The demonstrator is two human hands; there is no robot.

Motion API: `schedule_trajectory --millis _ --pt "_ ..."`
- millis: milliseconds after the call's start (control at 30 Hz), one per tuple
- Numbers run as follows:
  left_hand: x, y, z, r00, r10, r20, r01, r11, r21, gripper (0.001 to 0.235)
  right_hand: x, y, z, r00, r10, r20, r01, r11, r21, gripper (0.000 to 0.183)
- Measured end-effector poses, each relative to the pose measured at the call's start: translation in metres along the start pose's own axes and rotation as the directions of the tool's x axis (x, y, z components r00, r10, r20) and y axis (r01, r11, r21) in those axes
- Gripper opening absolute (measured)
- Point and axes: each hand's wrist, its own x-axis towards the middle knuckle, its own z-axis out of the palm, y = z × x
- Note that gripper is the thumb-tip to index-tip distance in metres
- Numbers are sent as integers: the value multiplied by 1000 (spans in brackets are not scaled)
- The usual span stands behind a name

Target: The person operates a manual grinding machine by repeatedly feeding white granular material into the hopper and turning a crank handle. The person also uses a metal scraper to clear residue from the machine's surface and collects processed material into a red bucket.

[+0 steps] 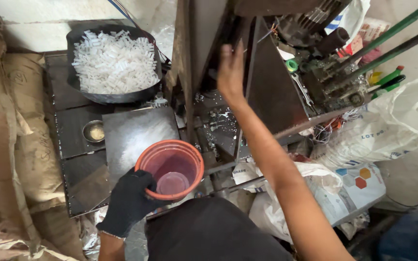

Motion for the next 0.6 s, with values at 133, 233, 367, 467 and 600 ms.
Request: schedule_trajectory --millis 133,233,367,467,600 --pt "5 17 4 995 91 -36 -92 996 -21 36 -28 -34 -5 971 -218 99 240 891 -385 81" --pt "10 33 11 984 166 -64 -170 984 -58 35 -42 -48 -27 887 -416 200 460 762 -455 77" --pt "22 59 18 968 243 -57 -248 963 -103 41 -68 -57 -83 802 -343 489 572 678 -462 63" --pt "33 78 29 951 304 -61 -310 942 -127 43 -99 -49 -142 813 -278 512 484 810 -330 34" --pt "47 101 59 947 320 -9 -319 942 -107 42 -153 -30 -226 837 146 528 -157 987 -24 37"
